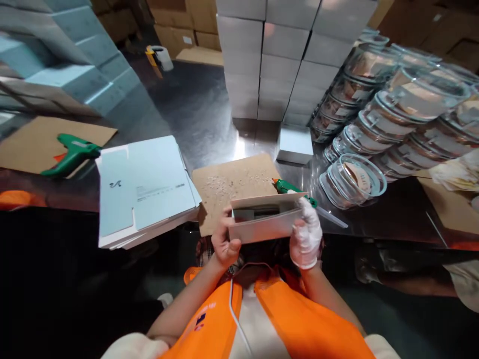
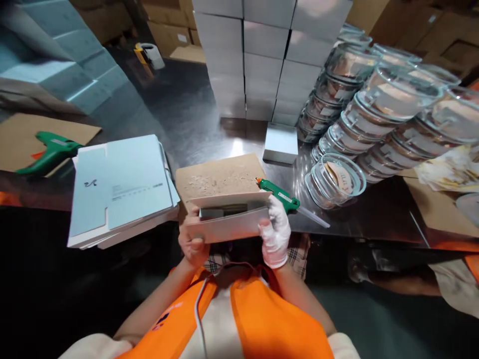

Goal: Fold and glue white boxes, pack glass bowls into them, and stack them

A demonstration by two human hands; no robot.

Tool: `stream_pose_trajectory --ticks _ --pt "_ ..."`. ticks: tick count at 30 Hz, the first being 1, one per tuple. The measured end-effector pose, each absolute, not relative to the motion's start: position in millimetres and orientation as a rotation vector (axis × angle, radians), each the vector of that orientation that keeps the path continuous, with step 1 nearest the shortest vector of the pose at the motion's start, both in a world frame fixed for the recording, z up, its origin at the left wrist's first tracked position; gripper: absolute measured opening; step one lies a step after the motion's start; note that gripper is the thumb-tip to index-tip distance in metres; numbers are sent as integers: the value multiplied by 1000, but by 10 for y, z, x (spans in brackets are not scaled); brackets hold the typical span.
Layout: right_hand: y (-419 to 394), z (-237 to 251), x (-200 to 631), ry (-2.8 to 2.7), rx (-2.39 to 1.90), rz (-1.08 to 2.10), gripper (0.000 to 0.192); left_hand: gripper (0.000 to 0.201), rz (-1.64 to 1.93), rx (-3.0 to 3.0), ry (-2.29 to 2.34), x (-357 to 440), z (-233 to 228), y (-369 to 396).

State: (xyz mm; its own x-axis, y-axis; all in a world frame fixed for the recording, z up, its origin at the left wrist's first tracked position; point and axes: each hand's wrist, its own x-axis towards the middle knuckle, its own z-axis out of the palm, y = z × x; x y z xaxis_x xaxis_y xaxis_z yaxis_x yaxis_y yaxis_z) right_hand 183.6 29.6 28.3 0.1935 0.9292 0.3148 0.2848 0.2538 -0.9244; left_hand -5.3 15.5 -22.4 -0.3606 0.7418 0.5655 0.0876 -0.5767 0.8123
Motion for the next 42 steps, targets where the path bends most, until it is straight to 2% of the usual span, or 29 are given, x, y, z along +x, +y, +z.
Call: stream_pose_trajectory --ticks 1,4,6,10,13,17,19,22,25,27,33,35,37,39,42 --pt "300 352 1764 -1236 -1233 687 37 47 2031 1415 1055 -41 -180 160" --pt "305 564 1598 -1088 -1149 714 46 56 2095 1462 939 -76 -115 204" --pt "294 647 1586 -1097 -1123 762 45 45 2037 1661 904 -188 -129 257" --pt "212 592 1923 -1176 -1243 863 43 72 1856 1992 833 -480 -188 368" --pt "141 460 2301 -1236 -1632 784 43 82 1783 2099 836 -569 -193 403" --pt "206 393 2419 -1418 -2359 656 45 60 1853 2115 817 -471 -186 433" --pt "303 385 2341 -1463 -2501 712 47 47 1918 2077 825 -390 -198 458" --pt "410 323 2295 -1261 -2323 816 42 41 2015 2001 928 -315 -227 458" --pt "387 185 2373 -1033 -2036 938 27 43 2181 1766 1142 -343 -242 357" --pt "314 87 2417 -981 -1920 974 27 39 2192 1567 1259 -397 -242 242" --pt "92 77 2436 -811 -1616 705 45 31 1729 1386 1460 -351 -224 -12" --pt "57 156 2463 -872 -1436 818 38 31 1644 1351 1475 -246 -207 -4" --pt "19 211 2487 -992 -1333 1066 30 32 1583 1309 1456 -136 -190 34" --pt "-45 221 2480 -1057 -1339 1207 36 31 1528 1290 1434 -46 -168 78" --pt "-189 189 2408 -1155 -1449 1093 39 27 1491 1349 1410 40 -126 114"
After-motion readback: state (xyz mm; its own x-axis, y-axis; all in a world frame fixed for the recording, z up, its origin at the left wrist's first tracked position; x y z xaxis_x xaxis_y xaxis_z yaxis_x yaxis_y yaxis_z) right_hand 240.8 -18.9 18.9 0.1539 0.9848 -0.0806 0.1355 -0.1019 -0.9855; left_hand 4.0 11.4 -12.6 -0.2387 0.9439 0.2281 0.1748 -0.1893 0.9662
